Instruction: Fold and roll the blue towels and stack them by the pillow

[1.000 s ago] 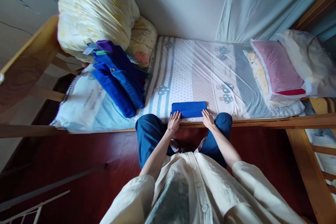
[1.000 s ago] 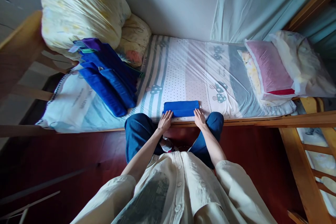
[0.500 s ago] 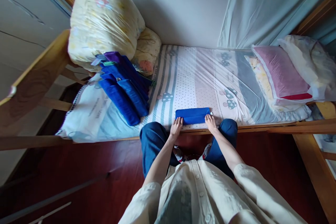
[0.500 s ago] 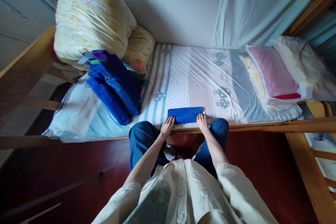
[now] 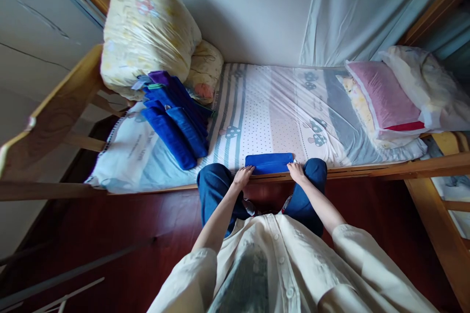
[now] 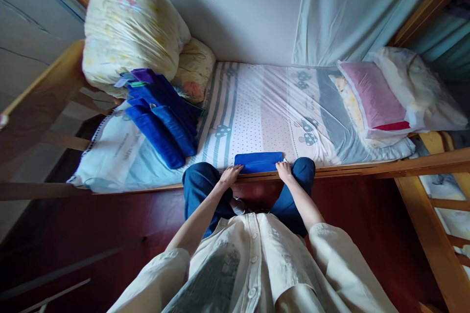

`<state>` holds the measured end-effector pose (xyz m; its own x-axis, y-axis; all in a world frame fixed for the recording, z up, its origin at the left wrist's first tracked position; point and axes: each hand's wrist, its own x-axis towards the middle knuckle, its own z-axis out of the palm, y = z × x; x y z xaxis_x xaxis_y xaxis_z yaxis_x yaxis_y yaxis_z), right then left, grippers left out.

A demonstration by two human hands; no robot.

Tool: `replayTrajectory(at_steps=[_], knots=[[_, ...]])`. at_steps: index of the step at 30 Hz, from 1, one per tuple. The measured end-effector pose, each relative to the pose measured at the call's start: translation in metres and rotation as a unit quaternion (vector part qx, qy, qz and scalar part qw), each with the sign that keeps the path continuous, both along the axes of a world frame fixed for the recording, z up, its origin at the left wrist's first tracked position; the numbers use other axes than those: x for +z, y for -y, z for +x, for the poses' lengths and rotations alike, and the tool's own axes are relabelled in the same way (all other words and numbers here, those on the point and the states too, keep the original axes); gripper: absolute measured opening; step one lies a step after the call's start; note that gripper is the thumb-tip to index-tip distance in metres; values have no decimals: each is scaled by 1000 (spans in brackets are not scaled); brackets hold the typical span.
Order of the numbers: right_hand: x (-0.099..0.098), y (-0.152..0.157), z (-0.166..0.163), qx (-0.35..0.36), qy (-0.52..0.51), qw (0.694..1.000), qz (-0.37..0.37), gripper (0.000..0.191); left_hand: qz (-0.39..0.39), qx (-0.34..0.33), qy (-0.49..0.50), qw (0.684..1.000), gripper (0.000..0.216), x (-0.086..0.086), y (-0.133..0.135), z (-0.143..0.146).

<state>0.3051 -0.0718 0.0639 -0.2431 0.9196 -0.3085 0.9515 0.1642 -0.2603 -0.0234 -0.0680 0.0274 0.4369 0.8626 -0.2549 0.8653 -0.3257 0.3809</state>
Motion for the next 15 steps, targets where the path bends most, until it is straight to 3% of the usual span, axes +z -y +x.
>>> replayTrajectory(at_steps=[4, 8, 11, 15], knots=[[2, -9, 10, -48, -28, 998, -15, 47, -10, 81, 49, 995, 65, 5, -4, -6], [-3, -19, 14, -173, -186, 967, -27, 41, -19, 177, 112, 978, 62, 9, -6, -9], [-9, -27, 14, -214, -231, 949, -20, 38, -49, 267, 150, 951, 53, 13, -10, -6], [-18, -36, 13, -252, -247, 936, -9, 37, -86, 376, 237, 892, 44, 16, -18, 0]])
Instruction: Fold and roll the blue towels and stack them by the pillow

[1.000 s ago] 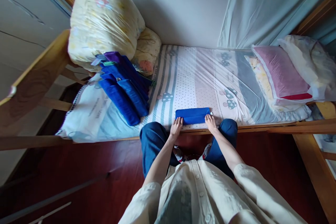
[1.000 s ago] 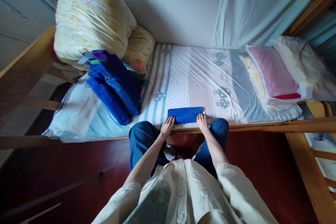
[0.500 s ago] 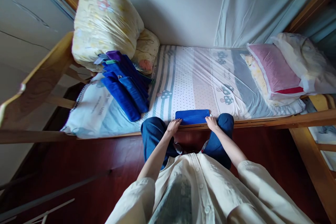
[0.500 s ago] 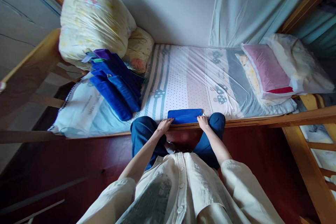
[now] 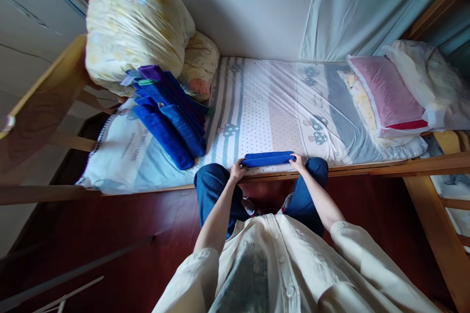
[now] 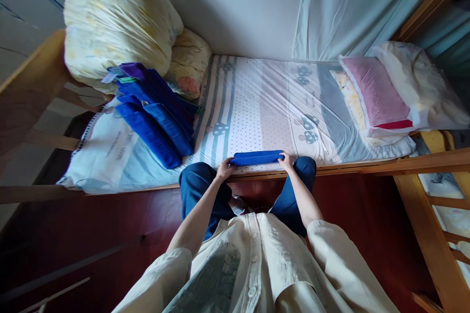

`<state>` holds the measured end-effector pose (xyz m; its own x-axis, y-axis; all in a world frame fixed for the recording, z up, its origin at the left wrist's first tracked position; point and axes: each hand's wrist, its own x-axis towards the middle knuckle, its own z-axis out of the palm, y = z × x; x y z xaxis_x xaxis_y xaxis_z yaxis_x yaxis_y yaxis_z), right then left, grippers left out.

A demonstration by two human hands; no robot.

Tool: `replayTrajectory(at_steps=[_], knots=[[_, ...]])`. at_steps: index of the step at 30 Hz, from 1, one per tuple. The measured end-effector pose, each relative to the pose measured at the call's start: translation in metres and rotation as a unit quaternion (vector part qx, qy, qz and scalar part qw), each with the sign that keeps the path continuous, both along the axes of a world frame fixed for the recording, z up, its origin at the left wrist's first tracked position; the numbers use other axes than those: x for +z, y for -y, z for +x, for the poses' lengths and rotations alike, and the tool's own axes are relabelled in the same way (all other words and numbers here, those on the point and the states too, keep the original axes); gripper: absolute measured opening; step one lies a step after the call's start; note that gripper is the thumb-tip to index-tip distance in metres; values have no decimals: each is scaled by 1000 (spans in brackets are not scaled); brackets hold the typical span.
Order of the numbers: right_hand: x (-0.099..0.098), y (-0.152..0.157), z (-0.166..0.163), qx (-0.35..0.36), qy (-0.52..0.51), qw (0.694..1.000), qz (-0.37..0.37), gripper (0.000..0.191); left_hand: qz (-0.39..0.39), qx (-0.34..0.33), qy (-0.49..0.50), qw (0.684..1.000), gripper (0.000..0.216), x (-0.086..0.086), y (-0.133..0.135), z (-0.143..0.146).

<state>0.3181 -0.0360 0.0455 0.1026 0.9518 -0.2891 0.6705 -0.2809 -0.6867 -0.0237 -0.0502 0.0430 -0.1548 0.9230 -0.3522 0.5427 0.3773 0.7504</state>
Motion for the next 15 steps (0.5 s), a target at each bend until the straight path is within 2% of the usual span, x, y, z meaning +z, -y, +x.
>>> replayTrajectory(at_steps=[3, 5, 10, 15], knots=[[-7, -6, -1, -34, -14, 999, -2, 37, -7, 52, 62, 997, 40, -1, -5, 2], [-11, -9, -1, -58, -26, 998, -3, 34, -16, 65, 65, 996, 39, -2, -9, 1], [-15, -14, 1, -98, -29, 995, -11, 17, -52, 87, -13, 995, 33, -5, -20, 1], [-14, -15, 2, -102, 33, 993, -40, 16, -67, 101, -47, 991, 28, -10, -27, 5]])
